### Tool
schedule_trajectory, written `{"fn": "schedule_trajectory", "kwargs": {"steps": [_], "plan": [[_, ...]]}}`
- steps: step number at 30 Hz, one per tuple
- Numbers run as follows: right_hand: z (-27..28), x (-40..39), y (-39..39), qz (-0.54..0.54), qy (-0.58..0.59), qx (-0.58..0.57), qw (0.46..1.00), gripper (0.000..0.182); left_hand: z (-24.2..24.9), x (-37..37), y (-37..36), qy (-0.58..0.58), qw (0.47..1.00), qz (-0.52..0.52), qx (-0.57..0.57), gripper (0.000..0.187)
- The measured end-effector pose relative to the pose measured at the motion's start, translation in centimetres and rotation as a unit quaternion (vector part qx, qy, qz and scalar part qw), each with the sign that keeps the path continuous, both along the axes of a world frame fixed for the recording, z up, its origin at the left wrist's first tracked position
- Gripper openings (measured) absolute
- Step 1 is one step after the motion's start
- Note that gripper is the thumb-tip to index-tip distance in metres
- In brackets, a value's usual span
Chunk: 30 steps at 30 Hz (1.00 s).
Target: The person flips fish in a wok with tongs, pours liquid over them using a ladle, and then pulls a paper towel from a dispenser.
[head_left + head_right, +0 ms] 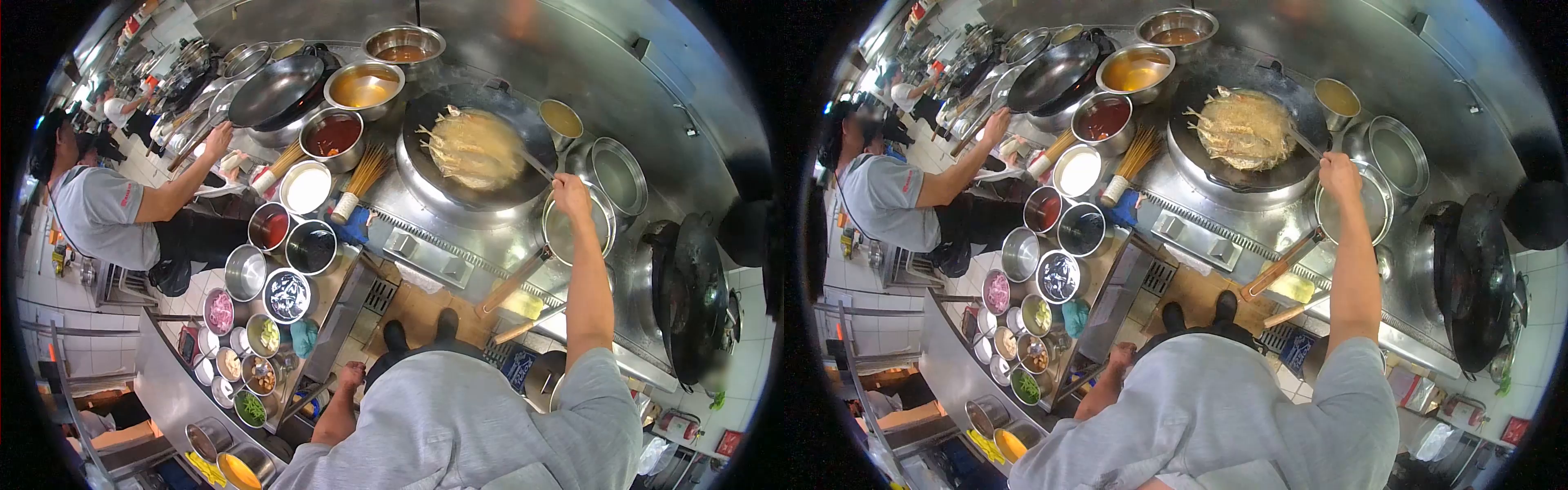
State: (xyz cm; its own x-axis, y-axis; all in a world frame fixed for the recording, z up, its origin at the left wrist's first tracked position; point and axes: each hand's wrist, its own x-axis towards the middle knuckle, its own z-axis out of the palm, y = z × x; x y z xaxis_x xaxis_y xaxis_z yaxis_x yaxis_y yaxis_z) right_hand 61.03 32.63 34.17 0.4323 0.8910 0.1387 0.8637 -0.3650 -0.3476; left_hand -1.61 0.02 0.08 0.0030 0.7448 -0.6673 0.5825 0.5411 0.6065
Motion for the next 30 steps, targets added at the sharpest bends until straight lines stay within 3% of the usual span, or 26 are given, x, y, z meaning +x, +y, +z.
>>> {"fn": "schedule_trajectory", "kwargs": {"steps": [2, 8, 11, 14, 20, 22, 26, 29, 30], "plan": [[1.0, -0.6, -0.7, 0.015, -0.005, 0.026, 1.000, 0.027, 2.6, 1.2, 1.4, -0.001, 0.988, 0.101, -0.119, 0.023], [6.2, -3.5, -4.6, 0.080, -0.082, 0.042, 0.993, 0.025, 2.2, 1.4, 1.7, 0.017, 0.994, 0.077, -0.075, 0.016], [6.6, -4.4, -6.2, 0.082, -0.088, 0.048, 0.992, 0.025, 5.2, 2.2, 2.8, -0.010, 0.994, 0.070, -0.088, 0.018], [5.7, -4.7, -7.7, 0.076, -0.084, 0.063, 0.992, 0.026, 2.5, 0.9, 2.9, -0.020, 0.995, -0.087, 0.041, 0.018], [0.4, -6.0, -11.5, -0.042, 0.019, 0.172, 0.984, 0.030, 0.6, -0.5, 3.6, -0.027, 0.998, -0.018, -0.049, 0.016], [0.2, -8.1, -13.2, -0.075, 0.030, 0.171, 0.982, 0.031, -1.3, -1.3, 3.0, -0.015, 0.996, -0.061, 0.056, 0.016], [1.3, -15.9, -15.2, -0.049, 0.168, 0.235, 0.956, 0.030, -2.5, -3.2, 3.1, 0.080, 0.950, -0.278, 0.120, 0.016], [0.6, -21.3, -15.8, 0.045, 0.223, 0.249, 0.941, 0.030, -2.0, -3.8, 3.7, 0.110, 0.946, -0.301, 0.045, 0.019], [-0.1, -23.0, -15.8, 0.064, 0.189, 0.246, 0.948, 0.030, 1.2, -2.7, 3.9, 0.100, 0.965, -0.220, 0.106, 0.023]]}}
